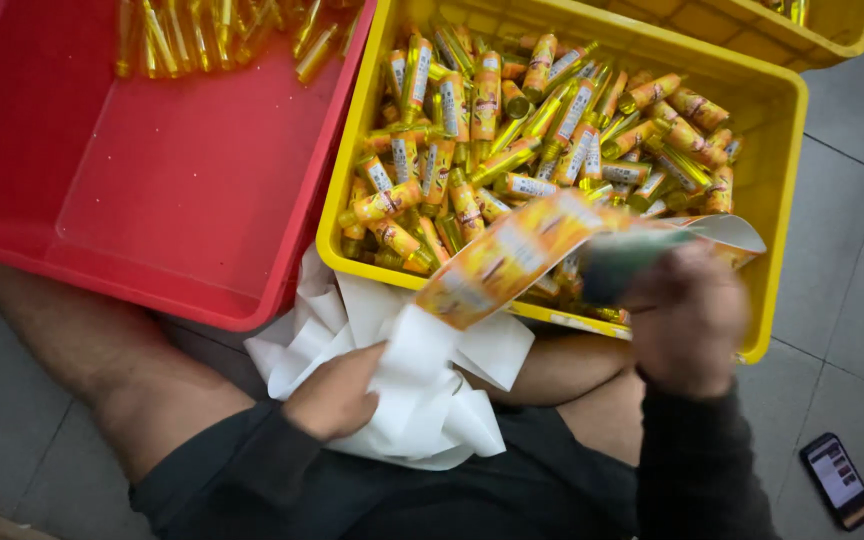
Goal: The person sits on the floor and applies labels from a continuous roll onto small yellow bottles. They pick up a bottle from a yellow crate, wrap the label around it, and place the labeled bottle into a red tray. The process is repeated for multiple bottles.
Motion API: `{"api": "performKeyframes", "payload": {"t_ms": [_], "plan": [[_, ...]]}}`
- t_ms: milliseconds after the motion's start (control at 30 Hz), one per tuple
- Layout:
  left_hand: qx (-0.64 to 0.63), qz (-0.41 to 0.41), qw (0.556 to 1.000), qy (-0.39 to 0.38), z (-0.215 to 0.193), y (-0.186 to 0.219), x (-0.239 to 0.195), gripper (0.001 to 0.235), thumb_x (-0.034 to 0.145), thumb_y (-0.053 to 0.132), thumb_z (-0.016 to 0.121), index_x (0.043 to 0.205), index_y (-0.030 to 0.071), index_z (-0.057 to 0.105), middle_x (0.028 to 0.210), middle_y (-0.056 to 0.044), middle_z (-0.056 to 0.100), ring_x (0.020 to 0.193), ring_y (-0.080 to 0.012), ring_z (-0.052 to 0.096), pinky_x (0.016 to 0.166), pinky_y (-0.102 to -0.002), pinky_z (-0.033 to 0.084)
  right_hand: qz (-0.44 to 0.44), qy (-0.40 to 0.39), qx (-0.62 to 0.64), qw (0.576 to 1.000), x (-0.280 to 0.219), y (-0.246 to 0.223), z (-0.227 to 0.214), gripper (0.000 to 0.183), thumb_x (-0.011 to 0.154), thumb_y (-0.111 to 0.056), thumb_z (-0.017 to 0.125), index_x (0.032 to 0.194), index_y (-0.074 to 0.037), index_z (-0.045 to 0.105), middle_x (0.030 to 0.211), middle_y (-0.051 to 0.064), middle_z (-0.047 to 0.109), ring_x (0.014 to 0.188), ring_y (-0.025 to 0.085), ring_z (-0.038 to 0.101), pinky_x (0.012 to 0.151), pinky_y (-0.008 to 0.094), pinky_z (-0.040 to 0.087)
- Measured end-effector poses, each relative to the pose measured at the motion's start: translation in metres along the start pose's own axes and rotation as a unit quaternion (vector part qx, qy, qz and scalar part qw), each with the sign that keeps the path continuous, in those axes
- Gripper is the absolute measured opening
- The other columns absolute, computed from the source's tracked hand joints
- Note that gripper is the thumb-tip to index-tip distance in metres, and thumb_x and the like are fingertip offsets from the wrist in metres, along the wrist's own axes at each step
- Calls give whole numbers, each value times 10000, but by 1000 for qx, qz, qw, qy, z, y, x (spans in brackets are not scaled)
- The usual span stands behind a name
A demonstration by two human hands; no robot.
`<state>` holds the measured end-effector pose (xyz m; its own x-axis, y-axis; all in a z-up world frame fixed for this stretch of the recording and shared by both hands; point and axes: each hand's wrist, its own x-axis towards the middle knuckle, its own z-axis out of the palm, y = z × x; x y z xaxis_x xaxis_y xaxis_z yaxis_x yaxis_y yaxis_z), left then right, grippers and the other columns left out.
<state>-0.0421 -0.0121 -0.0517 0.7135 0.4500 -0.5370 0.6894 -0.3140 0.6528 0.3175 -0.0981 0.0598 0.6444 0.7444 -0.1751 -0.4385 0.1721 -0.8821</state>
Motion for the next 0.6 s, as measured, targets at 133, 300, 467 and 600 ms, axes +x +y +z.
{"api": "performKeyframes", "payload": {"t_ms": [133, 300, 467, 600], "plan": [[173, -55, 977, 111, -26, 20, -43, 1007, 753, 344, 790, 1534, -19, 268, 1524, -212, 408, 1316, -436, 439, 1125, -511, 325, -234, 142, -88, 958, -9, -7, 46, 161, 967, -140, 537, 830, -136, 451, 634, -56, 274, 589, 45, 259, 579, 221, 215], [-344, 265, 877, 206, -93, 109, -67, 928, 868, 500, 688, 1528, 8, 261, 1538, -173, 442, 1430, -281, 498, 1149, -397, 432, -431, -246, -321, 807, -42, 40, 144, 233, 979, -259, 664, 1074, -60, 589, 1189, 185, 592, 1170, 363, 623, 1047, 467, 521], [-470, 234, 760, 384, -103, 88, -39, 726, 894, 107, 672, 1492, 49, 264, 1253, -177, 570, 1026, -190, 632, 1048, -351, 515, -501, -318, -410, 693, -26, 58, 214, 292, 971, -339, 705, 1120, -92, 657, 1287, 175, 537, 1226, 436, 581, 1087, 583, 500], [-431, 203, 744, 469, -133, 51, -20, 407, 977, 147, 592, 1323, 58, 395, 1225, -176, 618, 1102, -228, 637, 1001, -328, 522, -329, -378, -407, 764, 32, 79, 227, 936, 843, -557, 804, 1509, -57, 376, 1521, 204, 406, 1469, 373, 433, 1277, 524, 366]]}}
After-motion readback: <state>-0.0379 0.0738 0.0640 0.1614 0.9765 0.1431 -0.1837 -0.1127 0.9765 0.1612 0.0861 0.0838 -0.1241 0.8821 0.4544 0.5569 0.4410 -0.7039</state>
